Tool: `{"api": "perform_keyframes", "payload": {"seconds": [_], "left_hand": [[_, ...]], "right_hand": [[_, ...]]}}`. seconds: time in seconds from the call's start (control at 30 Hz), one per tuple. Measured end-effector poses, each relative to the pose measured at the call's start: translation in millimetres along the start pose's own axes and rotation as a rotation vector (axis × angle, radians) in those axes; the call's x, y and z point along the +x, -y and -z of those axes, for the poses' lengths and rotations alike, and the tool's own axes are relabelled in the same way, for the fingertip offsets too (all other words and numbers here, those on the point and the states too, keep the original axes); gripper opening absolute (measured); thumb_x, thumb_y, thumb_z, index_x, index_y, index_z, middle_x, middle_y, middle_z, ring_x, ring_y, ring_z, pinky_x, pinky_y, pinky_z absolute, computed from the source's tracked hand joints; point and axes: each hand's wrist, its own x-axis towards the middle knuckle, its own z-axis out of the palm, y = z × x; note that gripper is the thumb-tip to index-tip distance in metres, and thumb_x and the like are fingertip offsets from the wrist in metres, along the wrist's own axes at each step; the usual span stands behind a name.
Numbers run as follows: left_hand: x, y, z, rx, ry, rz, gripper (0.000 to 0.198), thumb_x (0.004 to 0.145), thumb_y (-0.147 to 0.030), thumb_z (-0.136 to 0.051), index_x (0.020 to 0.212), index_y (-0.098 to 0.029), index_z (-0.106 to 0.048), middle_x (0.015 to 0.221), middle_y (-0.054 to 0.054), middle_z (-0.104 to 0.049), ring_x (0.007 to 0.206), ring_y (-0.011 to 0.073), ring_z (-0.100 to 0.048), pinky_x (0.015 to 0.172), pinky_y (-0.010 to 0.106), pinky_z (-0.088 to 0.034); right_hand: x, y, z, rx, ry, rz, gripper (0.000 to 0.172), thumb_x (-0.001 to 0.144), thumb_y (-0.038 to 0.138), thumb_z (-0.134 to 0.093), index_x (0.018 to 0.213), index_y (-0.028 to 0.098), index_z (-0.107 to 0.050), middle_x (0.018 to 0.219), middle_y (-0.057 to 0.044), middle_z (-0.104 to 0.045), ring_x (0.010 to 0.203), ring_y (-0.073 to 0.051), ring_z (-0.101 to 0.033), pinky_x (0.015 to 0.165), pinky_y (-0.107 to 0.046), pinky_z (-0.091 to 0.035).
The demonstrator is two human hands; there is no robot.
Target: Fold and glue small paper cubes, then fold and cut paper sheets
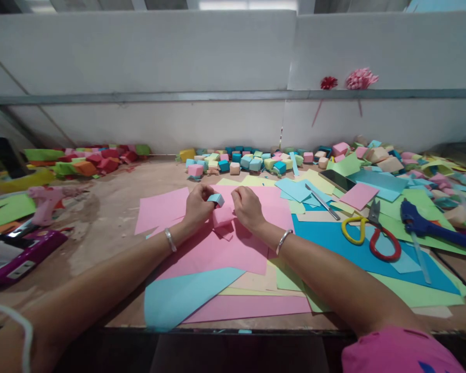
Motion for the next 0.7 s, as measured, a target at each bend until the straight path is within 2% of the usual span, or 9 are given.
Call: {"api": "perform_keyframes", "payload": {"seconds": [0.13,0.3,0.37,0.47,0.57,0.63,0.7], "left_hand": [[0,-6,2.7,0.014,-0.061,0.009,0.023,0.059,-0.006,-0.060,0.076,-0.020,-0.053,0.073,-0.003,-0.058,0.065,0.0130,-0.054,0.058,0.024,-0.042],[5,0,5.0,-0.005,-0.160,0.058,0.031,0.060,-0.005,-0.058,0.087,-0.019,-0.054,0.082,-0.001,-0.058,0.073,0.0145,-0.056,0.063,0.026,-0.046],[6,2,4.4,-0.019,-0.166,0.068,0.034,0.061,-0.006,-0.058,0.092,-0.019,-0.054,0.087,0.001,-0.059,0.077,0.0158,-0.058,0.067,0.028,-0.048],[3,0,2.9,-0.035,-0.121,0.068,0.033,0.063,-0.006,-0.057,0.093,-0.019,-0.058,0.091,0.002,-0.061,0.082,0.0178,-0.059,0.073,0.031,-0.049],[0,-5,2.5,-0.044,-0.062,0.068,0.031,0.061,-0.005,-0.058,0.089,-0.018,-0.063,0.093,0.004,-0.064,0.090,0.0210,-0.059,0.085,0.036,-0.048],[-1,-9,3.0,-0.063,-0.023,0.081,0.031,0.059,-0.005,-0.058,0.086,-0.018,-0.066,0.092,0.004,-0.064,0.095,0.0230,-0.058,0.090,0.039,-0.046],[-1,-11,3.7,-0.103,0.016,0.108,0.033,0.058,-0.005,-0.056,0.086,-0.018,-0.067,0.091,0.004,-0.064,0.095,0.0239,-0.058,0.091,0.040,-0.046]], "right_hand": [[-5,7,2,0.005,0.036,-0.022,0.027,0.090,0.047,-0.048,0.086,0.021,-0.056,0.086,-0.004,-0.064,0.080,-0.019,-0.058,0.070,-0.032,-0.043],[-18,21,-2,-0.252,0.150,0.041,0.062,0.074,0.061,-0.068,0.116,0.018,-0.053,0.098,-0.010,-0.067,0.088,-0.026,-0.061,0.074,-0.038,-0.046],[-23,24,-5,-0.357,0.186,0.070,0.068,0.073,0.058,-0.071,0.123,0.016,-0.051,0.101,-0.012,-0.067,0.091,-0.030,-0.062,0.077,-0.042,-0.046],[-26,22,-9,-0.388,0.204,0.078,0.057,0.080,0.041,-0.067,0.127,0.015,-0.047,0.101,-0.012,-0.068,0.091,-0.029,-0.063,0.079,-0.043,-0.047],[-23,12,-12,-0.305,0.129,0.077,0.053,0.079,0.027,-0.064,0.127,0.016,-0.046,0.112,-0.013,-0.064,0.097,-0.028,-0.062,0.082,-0.043,-0.049],[-20,5,-13,-0.219,0.070,0.067,0.055,0.075,0.022,-0.065,0.126,0.016,-0.046,0.119,-0.015,-0.060,0.102,-0.027,-0.060,0.084,-0.041,-0.050],[-15,-2,-14,-0.147,0.041,0.054,0.052,0.072,0.021,-0.066,0.121,0.015,-0.047,0.118,-0.016,-0.059,0.102,-0.026,-0.059,0.084,-0.040,-0.052]]}}
